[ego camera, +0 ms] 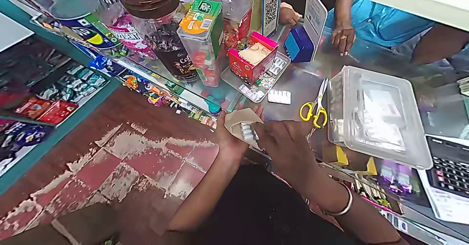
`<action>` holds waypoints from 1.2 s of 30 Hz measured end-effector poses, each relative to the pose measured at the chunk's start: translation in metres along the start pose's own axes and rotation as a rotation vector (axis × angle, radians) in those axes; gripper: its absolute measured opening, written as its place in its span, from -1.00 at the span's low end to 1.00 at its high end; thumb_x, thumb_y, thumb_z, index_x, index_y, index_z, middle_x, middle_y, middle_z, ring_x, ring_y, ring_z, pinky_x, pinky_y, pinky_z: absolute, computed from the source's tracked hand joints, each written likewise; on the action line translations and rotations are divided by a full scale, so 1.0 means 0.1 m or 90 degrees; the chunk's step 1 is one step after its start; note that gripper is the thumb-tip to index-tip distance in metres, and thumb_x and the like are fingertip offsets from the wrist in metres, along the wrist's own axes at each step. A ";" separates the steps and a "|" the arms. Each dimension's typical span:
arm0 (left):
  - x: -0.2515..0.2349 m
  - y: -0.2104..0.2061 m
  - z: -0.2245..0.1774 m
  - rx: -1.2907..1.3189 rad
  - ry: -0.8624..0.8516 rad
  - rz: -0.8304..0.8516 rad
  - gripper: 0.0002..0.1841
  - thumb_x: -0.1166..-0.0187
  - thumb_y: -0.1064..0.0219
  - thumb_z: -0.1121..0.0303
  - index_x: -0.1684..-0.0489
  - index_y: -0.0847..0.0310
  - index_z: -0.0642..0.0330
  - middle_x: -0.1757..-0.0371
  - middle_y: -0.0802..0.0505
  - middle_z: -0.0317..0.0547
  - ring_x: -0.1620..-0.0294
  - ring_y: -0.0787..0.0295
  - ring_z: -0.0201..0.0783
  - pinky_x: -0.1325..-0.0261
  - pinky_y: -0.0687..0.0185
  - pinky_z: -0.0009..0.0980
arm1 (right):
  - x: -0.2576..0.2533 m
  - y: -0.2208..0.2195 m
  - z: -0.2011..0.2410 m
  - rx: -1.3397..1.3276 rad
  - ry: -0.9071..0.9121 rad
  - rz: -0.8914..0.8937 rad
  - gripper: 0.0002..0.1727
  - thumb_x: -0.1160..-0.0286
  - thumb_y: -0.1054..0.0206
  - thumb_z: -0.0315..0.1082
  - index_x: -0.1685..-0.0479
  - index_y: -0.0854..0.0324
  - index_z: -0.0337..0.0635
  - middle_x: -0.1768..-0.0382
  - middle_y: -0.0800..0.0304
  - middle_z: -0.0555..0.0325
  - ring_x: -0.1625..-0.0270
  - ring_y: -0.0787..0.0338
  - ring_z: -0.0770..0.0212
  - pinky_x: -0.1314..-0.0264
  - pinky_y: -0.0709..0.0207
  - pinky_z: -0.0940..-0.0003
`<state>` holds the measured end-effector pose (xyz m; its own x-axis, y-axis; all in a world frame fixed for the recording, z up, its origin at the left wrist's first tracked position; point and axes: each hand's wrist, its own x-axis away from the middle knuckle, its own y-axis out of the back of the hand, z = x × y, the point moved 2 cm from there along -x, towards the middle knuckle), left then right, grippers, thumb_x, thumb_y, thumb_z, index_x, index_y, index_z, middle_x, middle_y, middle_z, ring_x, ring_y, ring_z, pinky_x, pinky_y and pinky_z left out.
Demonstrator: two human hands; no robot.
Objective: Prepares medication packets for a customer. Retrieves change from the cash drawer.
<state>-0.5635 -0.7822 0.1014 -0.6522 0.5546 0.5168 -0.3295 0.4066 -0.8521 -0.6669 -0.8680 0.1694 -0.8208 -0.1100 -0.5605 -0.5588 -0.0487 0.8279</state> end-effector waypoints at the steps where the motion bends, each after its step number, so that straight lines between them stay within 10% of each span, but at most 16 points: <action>1: 0.00 -0.01 0.01 -0.006 -0.011 -0.002 -0.25 -0.77 0.37 -0.23 -0.31 -0.56 0.22 0.00 -0.88 0.22 -0.04 -0.90 0.14 -0.12 -0.81 0.05 | -0.03 -0.07 0.01 -0.010 0.013 0.003 -0.71 -0.54 -0.25 -0.48 -0.08 -0.83 -0.08 0.15 -0.81 0.03 0.17 -0.73 0.01 0.16 -0.49 0.18; 6: -0.05 0.00 -0.02 -0.021 -0.044 -0.027 -0.31 -0.79 0.35 -0.19 -0.24 -0.54 0.19 0.05 -0.86 0.11 0.00 -0.88 0.00 -0.06 -0.80 -0.04 | -0.08 -0.22 -0.08 -0.048 0.019 0.063 -0.60 -0.38 -0.35 -0.51 -0.11 -0.87 0.14 0.15 -0.73 0.06 0.07 -0.72 -0.01 0.08 -0.45 0.10; 21: -0.09 0.02 -0.12 -0.064 -0.013 -0.033 -0.24 -0.75 0.34 -0.27 -0.41 -0.47 0.20 -0.11 -0.83 0.23 -0.15 -0.83 0.12 -0.18 -0.74 0.06 | -0.06 0.01 -0.14 0.086 0.049 -0.011 -0.75 -0.53 -0.21 -0.53 0.30 -0.84 -0.17 0.38 -0.76 0.11 0.24 -0.67 0.06 0.18 -0.32 0.14; 28: -0.09 0.05 -0.10 -0.080 0.018 0.011 -0.26 -0.79 0.37 -0.22 -0.36 -0.51 0.23 -0.02 -0.87 0.17 -0.04 -0.89 0.05 -0.10 -0.82 -0.03 | -0.09 -0.33 -0.71 -0.499 -0.158 -0.078 -0.74 -0.61 -0.28 -0.29 0.06 -0.86 -0.21 0.12 -0.86 0.16 0.04 -0.80 0.39 -0.07 -0.72 0.41; 30: -0.08 0.09 -0.13 -0.039 0.051 0.042 -0.19 -0.77 0.40 -0.25 -0.48 -0.41 0.30 -0.21 -0.80 0.34 -0.23 -0.82 0.21 -0.28 -0.75 0.08 | 0.02 -0.51 -1.06 -0.378 -0.311 0.027 -0.54 -0.66 -0.27 -0.08 -0.34 -0.72 -0.20 -0.27 -0.75 -0.05 -0.29 -0.75 0.12 -0.32 -0.63 0.11; 33: -0.08 0.10 -0.14 -0.031 0.072 0.052 -0.18 -0.76 0.40 -0.27 -0.54 -0.35 0.30 -0.29 -0.74 0.38 -0.32 -0.76 0.24 -0.35 -0.70 0.09 | 0.27 -0.80 -1.10 -0.171 -0.315 0.389 0.10 -0.47 -0.21 0.45 -0.85 -0.15 -0.20 -0.85 0.06 -0.38 -0.87 0.08 -0.44 -0.78 0.23 -0.52; 36: -0.09 0.10 -0.14 -0.035 0.058 0.042 -0.19 -0.76 0.38 -0.26 -0.52 -0.39 0.30 -0.26 -0.77 0.35 -0.29 -0.78 0.23 -0.33 -0.70 0.09 | 0.50 -0.64 -0.60 -0.127 -0.189 0.388 -0.10 -0.33 -0.51 0.22 -0.69 -0.45 -0.04 -0.73 -0.31 -0.30 -0.75 -0.29 -0.40 -0.67 -0.05 -0.57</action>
<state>-0.5511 -0.7728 0.0894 -0.6055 0.6438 0.4679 -0.2485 0.4056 -0.8796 -0.6649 -0.9304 0.0894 -0.9941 0.0984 0.0454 0.0195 -0.2493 0.9682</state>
